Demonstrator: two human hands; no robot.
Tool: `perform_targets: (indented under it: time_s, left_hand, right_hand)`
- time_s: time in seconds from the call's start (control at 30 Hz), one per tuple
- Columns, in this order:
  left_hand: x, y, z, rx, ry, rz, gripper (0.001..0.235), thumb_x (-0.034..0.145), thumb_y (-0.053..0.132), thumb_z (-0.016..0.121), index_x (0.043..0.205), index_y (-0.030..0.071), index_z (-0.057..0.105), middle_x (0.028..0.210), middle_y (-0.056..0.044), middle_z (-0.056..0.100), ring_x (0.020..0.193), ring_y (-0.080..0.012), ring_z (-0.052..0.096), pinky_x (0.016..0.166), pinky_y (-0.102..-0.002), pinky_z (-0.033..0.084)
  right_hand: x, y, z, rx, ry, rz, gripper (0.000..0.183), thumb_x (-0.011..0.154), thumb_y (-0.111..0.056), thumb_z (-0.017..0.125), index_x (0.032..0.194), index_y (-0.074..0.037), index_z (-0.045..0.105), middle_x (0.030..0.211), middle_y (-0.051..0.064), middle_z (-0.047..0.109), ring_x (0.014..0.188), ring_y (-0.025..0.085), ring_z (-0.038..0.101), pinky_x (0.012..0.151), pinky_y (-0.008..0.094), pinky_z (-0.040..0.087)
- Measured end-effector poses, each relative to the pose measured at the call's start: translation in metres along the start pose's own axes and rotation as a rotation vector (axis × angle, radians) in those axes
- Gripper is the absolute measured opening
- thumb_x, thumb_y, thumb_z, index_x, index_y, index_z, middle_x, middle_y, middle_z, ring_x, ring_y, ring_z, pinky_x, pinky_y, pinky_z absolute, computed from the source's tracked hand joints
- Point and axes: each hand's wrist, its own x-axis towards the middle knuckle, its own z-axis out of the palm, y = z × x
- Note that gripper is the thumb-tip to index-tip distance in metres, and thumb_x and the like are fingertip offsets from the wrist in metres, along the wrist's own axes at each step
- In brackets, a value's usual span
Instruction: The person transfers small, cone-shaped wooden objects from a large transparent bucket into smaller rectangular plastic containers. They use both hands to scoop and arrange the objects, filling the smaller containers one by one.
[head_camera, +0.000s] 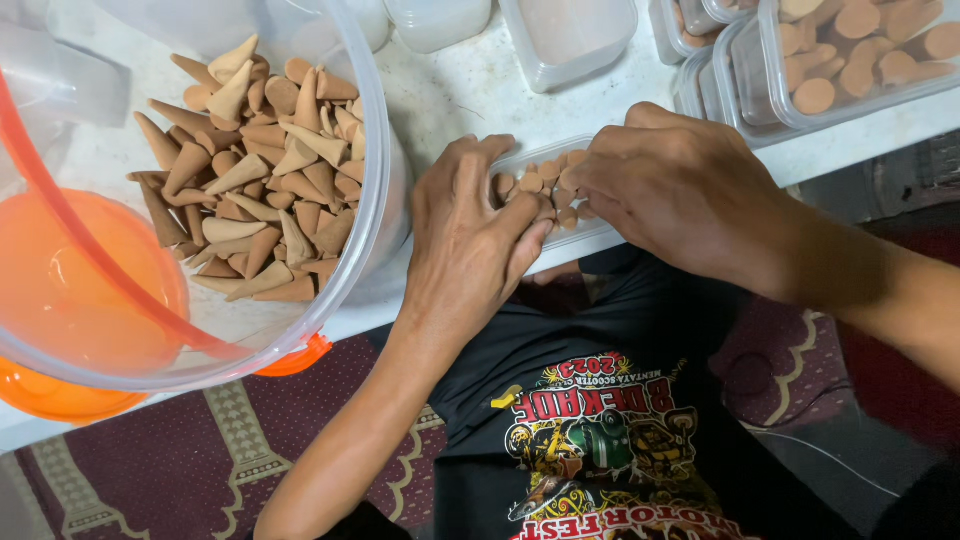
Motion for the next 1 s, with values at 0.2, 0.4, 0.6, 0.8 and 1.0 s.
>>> perform_targets:
  time_s: [0.2, 0.4, 0.6, 0.8, 1.0]
  left_hand:
    - [-0.004, 0.001, -0.002, -0.019, -0.023, -0.018, 0.018, 0.095, 0.021, 0.072, 0.089, 0.006, 0.065, 0.132, -0.02, 0.047, 0.123, -0.0457, 0.049, 0.091, -0.063, 0.044]
    - [-0.007, 0.004, -0.002, 0.0, -0.037, -0.053, 0.017, 0.099, 0.025, 0.063, 0.094, 0.009, 0.064, 0.134, -0.018, 0.047, 0.127, -0.0436, 0.047, 0.095, -0.061, 0.043]
    - [-0.008, 0.004, -0.003, -0.024, -0.002, -0.019, 0.017, 0.099, 0.022, 0.064, 0.092, 0.007, 0.062, 0.131, -0.02, 0.047, 0.122, -0.0448, 0.05, 0.089, -0.06, 0.044]
    - [-0.008, 0.004, 0.0, -0.029, 0.007, -0.016, 0.013, 0.094, 0.019, 0.072, 0.094, 0.008, 0.064, 0.132, -0.019, 0.047, 0.122, -0.0427, 0.05, 0.09, -0.059, 0.044]
    - [-0.008, 0.023, -0.024, -0.153, -0.047, -0.028, 0.025, 0.096, 0.017, 0.072, 0.11, 0.001, 0.059, 0.136, -0.024, 0.048, 0.125, -0.044, 0.048, 0.097, -0.055, 0.045]
  right_hand:
    - [0.002, -0.004, -0.002, 0.079, 0.021, -0.022, 0.021, 0.106, -0.005, 0.062, 0.086, -0.011, 0.061, 0.077, 0.005, 0.057, 0.07, 0.028, 0.052, 0.056, 0.042, 0.044]
    - [0.002, -0.006, 0.018, 0.05, 0.083, 0.031, 0.026, 0.105, -0.007, 0.063, 0.079, -0.012, 0.061, 0.069, 0.005, 0.057, 0.066, 0.028, 0.055, 0.073, 0.041, 0.049]
    - [0.001, -0.01, 0.018, 0.08, 0.044, 0.082, 0.027, 0.103, -0.006, 0.063, 0.076, -0.007, 0.057, 0.071, 0.006, 0.059, 0.068, 0.029, 0.055, 0.056, 0.045, 0.044]
    - [0.002, -0.006, 0.009, 0.074, -0.025, 0.047, 0.03, 0.101, -0.004, 0.06, 0.072, -0.006, 0.053, 0.07, 0.009, 0.056, 0.068, 0.031, 0.055, 0.072, 0.045, 0.047]
    - [0.013, -0.005, -0.024, 0.027, -0.094, 0.112, 0.016, 0.102, -0.017, 0.061, 0.104, -0.01, 0.075, 0.087, 0.009, 0.071, 0.084, 0.035, 0.067, 0.068, 0.049, 0.049]
